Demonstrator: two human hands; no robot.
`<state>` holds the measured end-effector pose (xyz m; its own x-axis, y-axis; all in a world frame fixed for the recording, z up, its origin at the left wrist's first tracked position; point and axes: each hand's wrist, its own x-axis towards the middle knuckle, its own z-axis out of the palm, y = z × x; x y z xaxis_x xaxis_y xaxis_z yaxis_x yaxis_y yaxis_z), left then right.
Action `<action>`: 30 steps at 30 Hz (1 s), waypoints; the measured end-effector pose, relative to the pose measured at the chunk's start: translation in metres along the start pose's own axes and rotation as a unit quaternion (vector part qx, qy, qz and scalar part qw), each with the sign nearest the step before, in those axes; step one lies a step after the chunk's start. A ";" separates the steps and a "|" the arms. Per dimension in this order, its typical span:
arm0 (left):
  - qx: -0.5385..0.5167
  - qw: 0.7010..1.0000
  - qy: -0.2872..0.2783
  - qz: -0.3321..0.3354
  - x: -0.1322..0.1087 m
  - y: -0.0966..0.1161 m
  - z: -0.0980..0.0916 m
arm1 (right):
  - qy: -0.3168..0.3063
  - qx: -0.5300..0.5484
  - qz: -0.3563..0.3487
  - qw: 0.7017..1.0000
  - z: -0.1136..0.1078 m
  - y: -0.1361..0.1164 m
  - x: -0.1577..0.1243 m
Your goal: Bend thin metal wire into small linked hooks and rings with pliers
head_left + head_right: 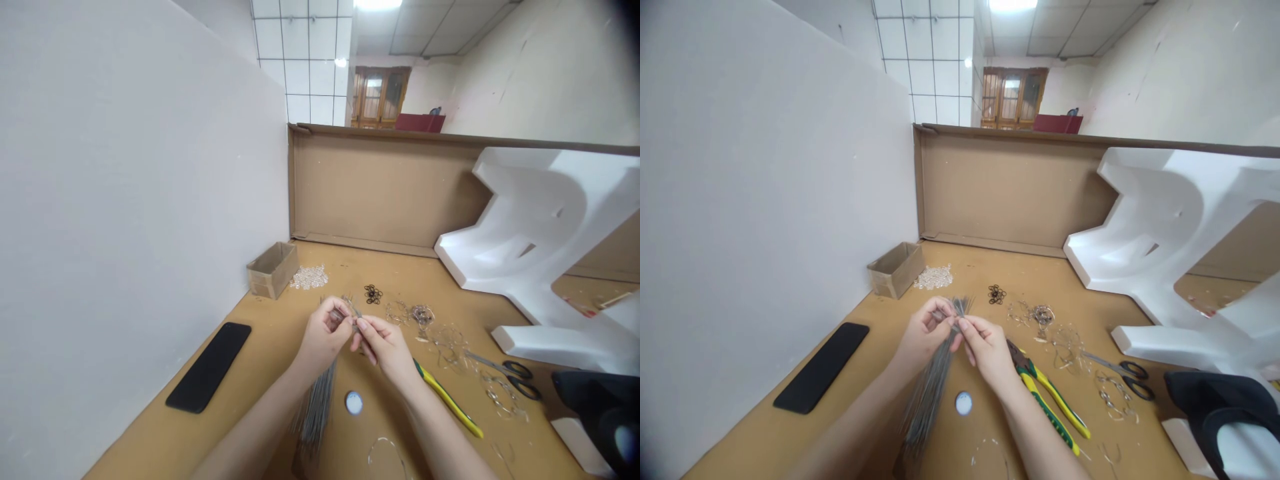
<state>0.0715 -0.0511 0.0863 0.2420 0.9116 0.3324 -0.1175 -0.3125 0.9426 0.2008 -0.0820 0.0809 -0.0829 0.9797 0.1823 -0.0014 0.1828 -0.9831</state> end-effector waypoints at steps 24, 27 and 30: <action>0.026 0.999 -0.013 -0.014 0.000 0.002 -0.001 | -0.007 -0.042 -0.012 0.999 -0.001 0.001 -0.002; 0.025 1.000 -0.014 -0.004 0.001 -0.001 -0.001 | -0.006 -0.051 -0.013 0.999 0.000 -0.001 -0.003; 0.019 1.000 -0.011 -0.005 0.001 -0.001 0.000 | -0.003 -0.052 -0.012 0.999 0.002 -0.003 -0.004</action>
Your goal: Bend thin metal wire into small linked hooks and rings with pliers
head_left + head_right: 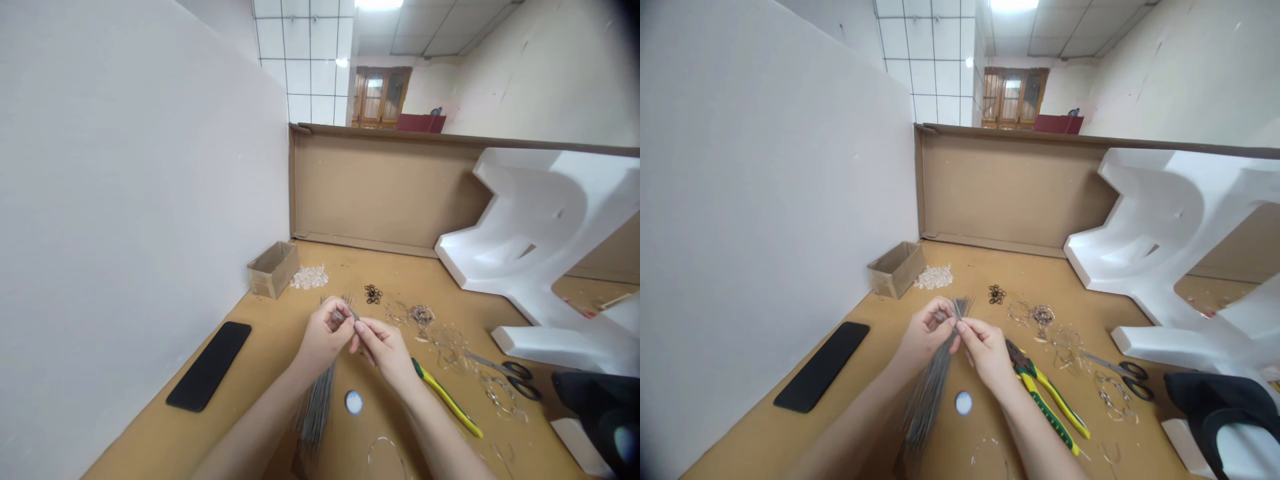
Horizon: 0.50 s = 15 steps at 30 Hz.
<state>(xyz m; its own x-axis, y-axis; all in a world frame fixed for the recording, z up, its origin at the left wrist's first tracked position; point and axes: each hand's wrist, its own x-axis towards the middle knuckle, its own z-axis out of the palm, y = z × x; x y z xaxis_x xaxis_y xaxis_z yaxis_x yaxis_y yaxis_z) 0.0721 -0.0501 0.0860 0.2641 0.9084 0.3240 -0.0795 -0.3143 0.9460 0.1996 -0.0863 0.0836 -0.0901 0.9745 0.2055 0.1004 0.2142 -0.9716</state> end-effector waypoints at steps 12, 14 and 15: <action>-0.040 0.999 -0.003 0.000 -0.002 0.006 -0.001 | -0.006 0.040 0.004 0.999 0.002 0.003 0.001; -0.043 0.999 -0.002 -0.001 -0.002 0.007 -0.001 | -0.007 0.039 0.003 0.999 0.002 0.003 0.001; -0.047 0.999 -0.002 -0.003 -0.002 0.007 -0.001 | -0.007 0.037 0.003 0.999 0.002 0.003 0.000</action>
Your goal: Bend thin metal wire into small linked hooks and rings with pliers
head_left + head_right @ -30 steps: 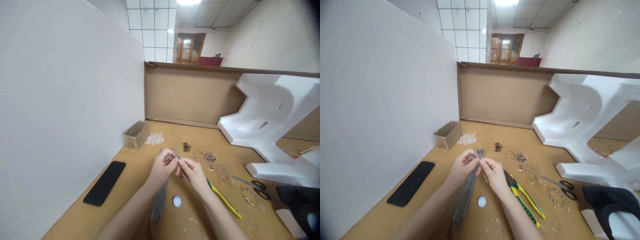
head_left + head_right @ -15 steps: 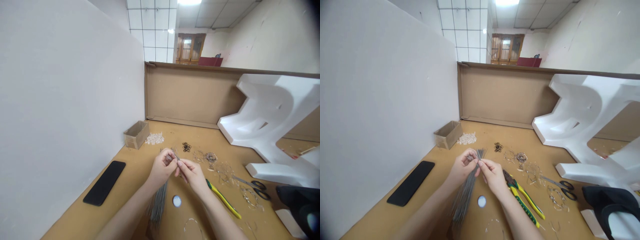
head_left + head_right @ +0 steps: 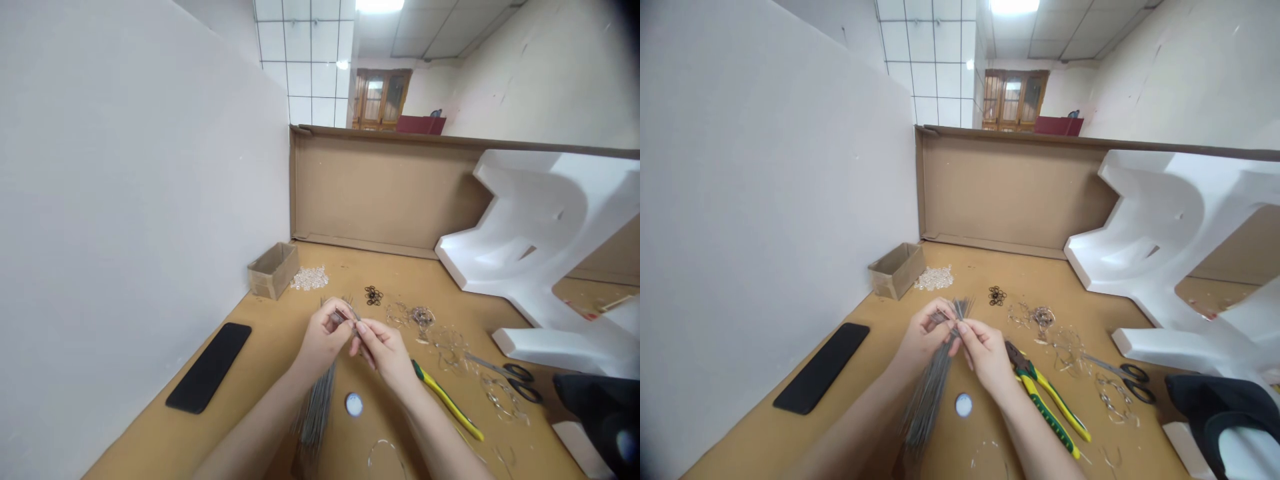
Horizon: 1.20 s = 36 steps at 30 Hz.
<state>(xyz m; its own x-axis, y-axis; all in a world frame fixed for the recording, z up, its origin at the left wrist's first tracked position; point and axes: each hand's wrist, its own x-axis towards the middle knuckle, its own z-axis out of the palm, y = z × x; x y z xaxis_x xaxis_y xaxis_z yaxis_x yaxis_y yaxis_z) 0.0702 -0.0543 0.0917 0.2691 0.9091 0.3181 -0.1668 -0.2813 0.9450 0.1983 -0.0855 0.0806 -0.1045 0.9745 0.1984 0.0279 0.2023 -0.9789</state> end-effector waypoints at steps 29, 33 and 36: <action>-0.020 0.998 0.032 -0.043 -0.001 0.003 0.002 | 0.016 -0.031 -0.001 0.999 0.000 0.005 -0.001; -0.015 0.998 0.032 -0.044 -0.001 0.004 0.002 | 0.019 -0.029 -0.002 0.999 0.000 0.005 -0.001; -0.017 0.998 0.033 -0.049 -0.001 0.005 0.002 | 0.022 -0.028 -0.004 0.999 0.001 0.004 0.000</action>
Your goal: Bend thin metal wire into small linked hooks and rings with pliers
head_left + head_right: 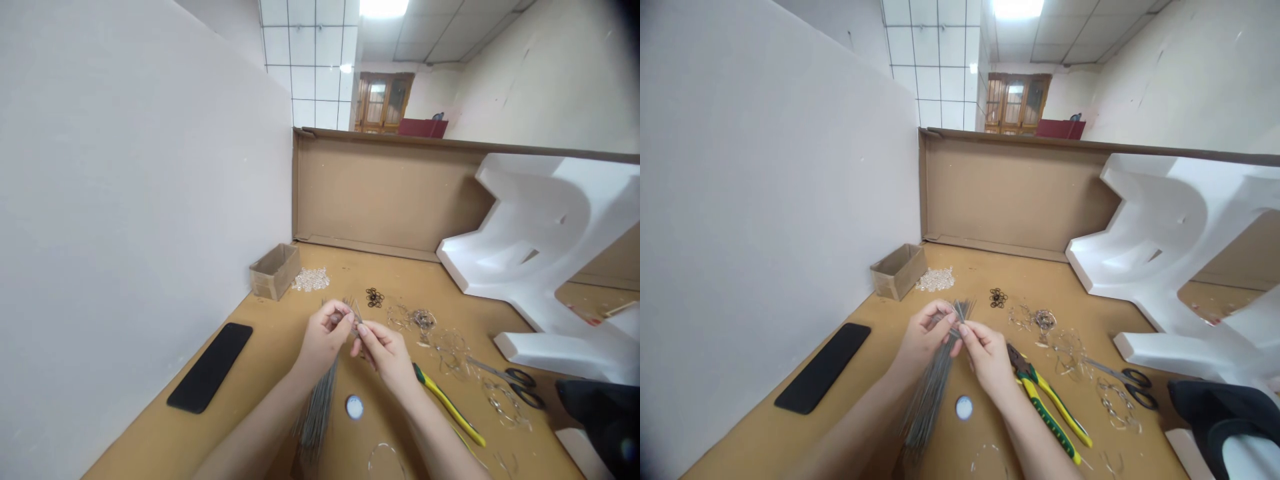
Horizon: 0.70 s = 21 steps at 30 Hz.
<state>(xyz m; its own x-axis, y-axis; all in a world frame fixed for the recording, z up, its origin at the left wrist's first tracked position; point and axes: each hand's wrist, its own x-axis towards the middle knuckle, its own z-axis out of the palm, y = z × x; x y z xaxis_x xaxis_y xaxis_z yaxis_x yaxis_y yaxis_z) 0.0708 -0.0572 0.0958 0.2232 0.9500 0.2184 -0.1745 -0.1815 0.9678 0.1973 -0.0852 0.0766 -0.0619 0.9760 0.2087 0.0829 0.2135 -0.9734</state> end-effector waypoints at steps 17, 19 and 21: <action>-0.002 0.999 -0.005 0.041 0.000 0.001 -0.001 | -0.008 0.044 0.004 0.999 0.002 -0.003 0.000; 0.002 0.999 -0.005 0.040 0.000 0.001 -0.001 | -0.009 0.046 0.003 0.999 0.002 -0.001 0.000; 0.005 0.999 -0.004 0.035 -0.001 0.002 -0.001 | -0.010 0.047 -0.001 0.999 0.002 0.000 0.000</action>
<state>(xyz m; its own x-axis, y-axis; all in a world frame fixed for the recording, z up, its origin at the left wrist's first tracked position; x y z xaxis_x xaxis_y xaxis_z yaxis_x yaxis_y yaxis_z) 0.0691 -0.0576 0.0969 0.2177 0.9329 0.2869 -0.1796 -0.2506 0.9513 0.1955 -0.0851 0.0769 -0.0826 0.9744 0.2089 -0.0111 0.2087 -0.9779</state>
